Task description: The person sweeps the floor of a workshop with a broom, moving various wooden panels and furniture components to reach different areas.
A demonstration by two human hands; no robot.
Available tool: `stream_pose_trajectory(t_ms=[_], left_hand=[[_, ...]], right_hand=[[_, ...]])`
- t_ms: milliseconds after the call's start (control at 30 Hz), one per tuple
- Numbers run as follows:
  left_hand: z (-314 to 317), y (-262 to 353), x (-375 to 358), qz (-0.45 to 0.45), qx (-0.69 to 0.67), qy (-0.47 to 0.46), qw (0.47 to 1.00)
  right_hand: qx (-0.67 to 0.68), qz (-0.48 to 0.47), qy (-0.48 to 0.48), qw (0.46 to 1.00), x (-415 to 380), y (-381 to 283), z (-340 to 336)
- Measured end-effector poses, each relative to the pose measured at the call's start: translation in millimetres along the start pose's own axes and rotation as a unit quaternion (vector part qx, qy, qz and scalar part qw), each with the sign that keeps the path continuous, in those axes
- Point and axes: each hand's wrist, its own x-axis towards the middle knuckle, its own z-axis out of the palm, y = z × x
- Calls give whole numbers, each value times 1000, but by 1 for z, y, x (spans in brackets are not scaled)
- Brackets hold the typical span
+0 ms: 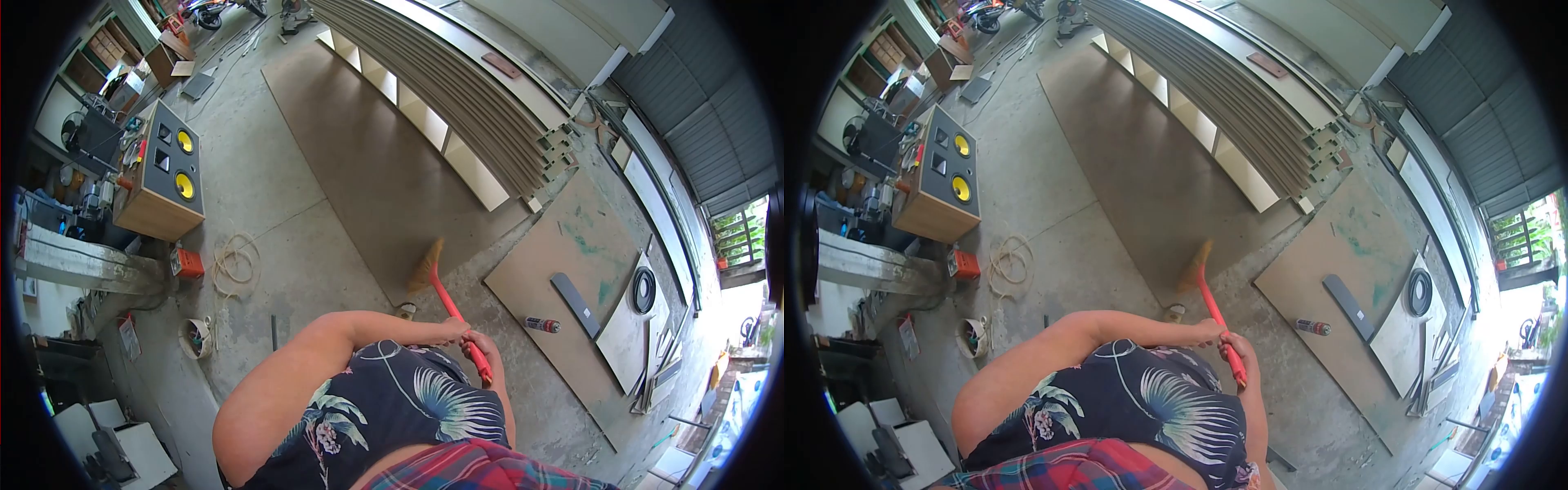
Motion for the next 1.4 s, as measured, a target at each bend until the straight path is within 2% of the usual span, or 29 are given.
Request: stream_pose_trajectory(t_ms=[267,367,533,733,933,1033,1067,1200,1300,1400], left_hand=[[-17,25,3,-7,49,-30,998],[-9,29,11,7,28,-31,999],[9,45,34,8,27,-64,998],[0,113,47,-50,-19,-85,995],[31,196,100,-31,-41,-52,997],[59,240,120,-40,-30,-98,994],[71,254,125,-11,-32,-86,996],[97,281,166,-17,-39,-118,992],[107,304,179,-46,4,-131,990],[120,340,185,-69,-24,-172,982]], right_hand=[[70,-65,94,991,-59,5,0],[39,-120,124,984,-79,-5,0],[110,-171,110,973,-98,-32,-17],[85,-204,114,969,-103,-95,-36],[33,-181,84,979,-85,-166,-101],[16,-141,65,988,-63,-202,-139],[32,-144,56,987,-62,-214,-150],[33,-114,99,988,-43,-258,-224],[14,-116,198,973,-29,-297,-270],[-20,-189,291,938,-2,-323,-279]])
